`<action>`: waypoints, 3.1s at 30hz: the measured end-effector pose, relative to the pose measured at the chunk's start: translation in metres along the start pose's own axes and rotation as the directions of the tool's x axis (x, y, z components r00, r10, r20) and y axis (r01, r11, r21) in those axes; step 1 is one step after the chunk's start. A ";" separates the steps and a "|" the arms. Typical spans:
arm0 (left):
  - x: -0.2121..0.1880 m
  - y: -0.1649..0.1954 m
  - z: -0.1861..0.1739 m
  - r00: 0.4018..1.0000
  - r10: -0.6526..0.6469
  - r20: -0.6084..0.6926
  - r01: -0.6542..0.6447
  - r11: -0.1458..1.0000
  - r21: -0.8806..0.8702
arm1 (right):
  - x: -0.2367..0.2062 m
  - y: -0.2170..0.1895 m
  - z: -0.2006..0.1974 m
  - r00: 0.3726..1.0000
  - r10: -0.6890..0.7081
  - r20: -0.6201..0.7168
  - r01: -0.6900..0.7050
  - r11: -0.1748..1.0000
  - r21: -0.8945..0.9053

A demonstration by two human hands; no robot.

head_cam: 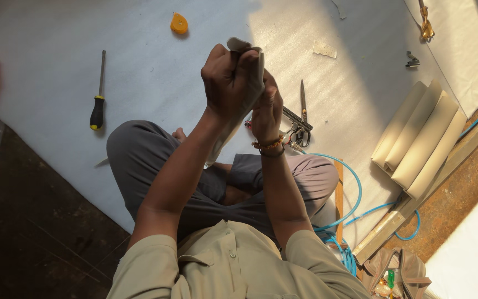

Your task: The person sits cross-legged on the floor and uses a pneumatic staple gun to attach a long strip of white fabric to a wooden frame. They repeatedly align the fabric, fire staples along the edge, and adjust the material to keep it taut.

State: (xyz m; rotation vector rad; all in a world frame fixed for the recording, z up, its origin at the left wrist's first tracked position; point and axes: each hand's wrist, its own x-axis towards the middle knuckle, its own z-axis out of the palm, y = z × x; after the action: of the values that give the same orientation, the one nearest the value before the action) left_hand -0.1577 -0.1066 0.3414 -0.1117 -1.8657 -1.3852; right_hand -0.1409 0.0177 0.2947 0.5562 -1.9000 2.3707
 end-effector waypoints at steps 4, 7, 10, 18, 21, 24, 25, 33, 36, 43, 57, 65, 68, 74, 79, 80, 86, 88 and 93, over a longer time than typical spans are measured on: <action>0.004 -0.014 0.006 0.997 0.075 -0.036 -0.072 0.995 0.063 | -0.010 -0.009 0.001 0.997 -0.075 0.030 0.081 0.924 -0.374; -0.002 -0.018 0.011 0.996 0.088 -0.033 -0.086 0.994 0.061 | -0.004 -0.014 -0.002 0.997 -0.065 -0.028 0.038 0.822 -0.568; -0.004 -0.021 0.015 0.994 0.100 -0.037 -0.098 0.993 0.070 | 0.001 -0.014 0.000 0.989 -0.131 -0.074 0.045 0.729 -0.683; -0.009 -0.033 0.004 0.983 0.148 0.113 -0.152 0.988 0.026 | 0.015 -0.008 -0.005 0.991 -0.108 -0.075 0.047 0.823 -0.566; -0.014 -0.037 -0.004 0.973 0.126 0.193 -0.102 0.986 -0.130 | 0.019 -0.006 -0.009 0.995 -0.083 -0.059 0.042 0.866 -0.499; -0.013 -0.042 -0.006 0.959 -0.039 0.279 0.125 0.946 -0.297 | 0.023 -0.002 -0.011 0.997 -0.044 -0.056 0.016 0.904 -0.428; -0.012 -0.043 -0.006 0.945 -0.079 0.319 0.190 0.924 -0.333 | 0.024 -0.002 -0.012 0.998 -0.038 -0.049 0.015 0.916 -0.402; -0.011 -0.060 -0.007 0.945 0.159 0.287 -0.173 0.985 0.022 | 0.028 0.004 -0.022 0.977 0.209 0.032 -0.198 0.958 -0.207; -0.009 -0.076 -0.007 0.944 0.177 0.279 -0.199 0.979 0.052 | 0.026 0.021 -0.043 0.934 0.350 0.080 -0.355 0.931 0.079; 0.006 -0.123 -0.013 0.967 0.095 0.236 -0.126 0.985 0.121 | -0.017 0.100 -0.146 0.868 0.494 -0.051 -0.127 0.120 -0.985; 0.005 -0.142 -0.007 0.973 0.088 0.215 -0.121 0.981 0.149 | -0.058 0.169 -0.193 0.739 0.669 -0.082 -0.006 -0.115 -0.993; 0.014 -0.132 -0.017 0.972 0.116 0.206 -0.161 0.963 0.216 | -0.016 0.045 -0.140 0.961 0.254 0.107 0.056 0.200 -0.978; 0.015 -0.128 -0.019 0.971 0.126 0.203 -0.172 0.958 0.229 | -0.004 -0.017 -0.102 0.969 0.080 0.234 0.209 0.246 -0.947; 0.014 -0.118 -0.022 0.968 0.121 0.221 -0.181 0.945 0.273 | 0.012 -0.070 -0.030 0.920 0.020 0.390 0.369 0.287 -0.884; 0.014 -0.117 -0.028 0.969 0.101 0.225 -0.162 0.950 0.268 | 0.018 -0.071 -0.004 0.923 0.068 0.380 0.355 0.234 -0.905; 0.014 -0.117 -0.028 0.969 0.096 0.229 -0.157 0.951 0.266 | 0.018 -0.072 -0.002 0.925 0.069 0.373 0.355 0.194 -0.915; 0.011 -0.118 -0.028 0.967 0.106 0.232 -0.172 0.944 0.282 | 0.020 -0.078 0.012 0.932 0.087 0.353 0.335 0.171 -0.927; 0.010 -0.117 -0.028 0.965 0.112 0.239 -0.176 0.947 0.268 | 0.020 -0.079 0.016 0.935 0.092 0.342 0.327 0.146 -0.934; 0.011 -0.118 -0.027 0.973 0.108 0.204 -0.159 0.954 0.253 | 0.012 -0.079 0.007 0.938 0.072 0.338 0.323 0.171 -0.931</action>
State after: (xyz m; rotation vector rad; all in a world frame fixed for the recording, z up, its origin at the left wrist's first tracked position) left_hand -0.2099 -0.1804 0.2596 -0.2346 -2.1430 -1.0482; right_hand -0.1295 0.0278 0.3731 0.8494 -2.7718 0.4488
